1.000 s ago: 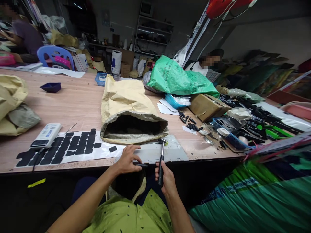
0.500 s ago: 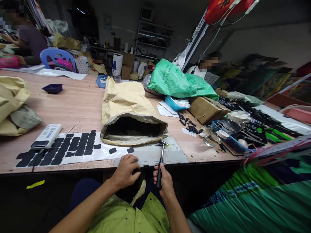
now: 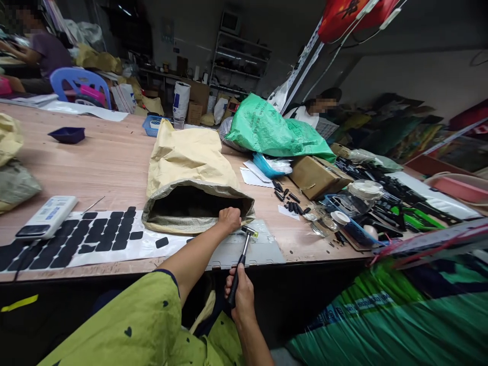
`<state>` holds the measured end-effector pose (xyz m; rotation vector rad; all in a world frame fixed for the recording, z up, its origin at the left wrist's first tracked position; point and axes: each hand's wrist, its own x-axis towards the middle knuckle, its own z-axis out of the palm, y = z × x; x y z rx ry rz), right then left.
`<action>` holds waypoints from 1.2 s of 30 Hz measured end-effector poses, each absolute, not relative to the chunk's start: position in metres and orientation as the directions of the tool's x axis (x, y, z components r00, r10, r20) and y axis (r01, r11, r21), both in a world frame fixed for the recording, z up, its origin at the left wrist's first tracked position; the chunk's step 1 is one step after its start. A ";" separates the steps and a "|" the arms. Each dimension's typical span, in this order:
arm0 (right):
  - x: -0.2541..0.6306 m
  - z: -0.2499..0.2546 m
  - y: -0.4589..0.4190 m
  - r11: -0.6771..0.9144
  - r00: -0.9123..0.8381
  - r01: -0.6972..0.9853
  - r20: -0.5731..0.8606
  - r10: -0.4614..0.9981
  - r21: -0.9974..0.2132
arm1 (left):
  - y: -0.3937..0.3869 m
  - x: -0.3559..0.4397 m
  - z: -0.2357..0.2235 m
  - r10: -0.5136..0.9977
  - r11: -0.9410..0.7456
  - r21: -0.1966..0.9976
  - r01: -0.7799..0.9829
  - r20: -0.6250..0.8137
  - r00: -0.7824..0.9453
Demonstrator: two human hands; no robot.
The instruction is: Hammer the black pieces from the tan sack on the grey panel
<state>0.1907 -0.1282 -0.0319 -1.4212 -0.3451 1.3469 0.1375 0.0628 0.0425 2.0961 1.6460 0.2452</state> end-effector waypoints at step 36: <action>0.202 -0.034 -0.172 -0.246 0.404 0.063 -0.200 0.892 -0.967 | -0.042 0.020 -0.007 0.953 -0.296 0.659 0.692 0.157 0.259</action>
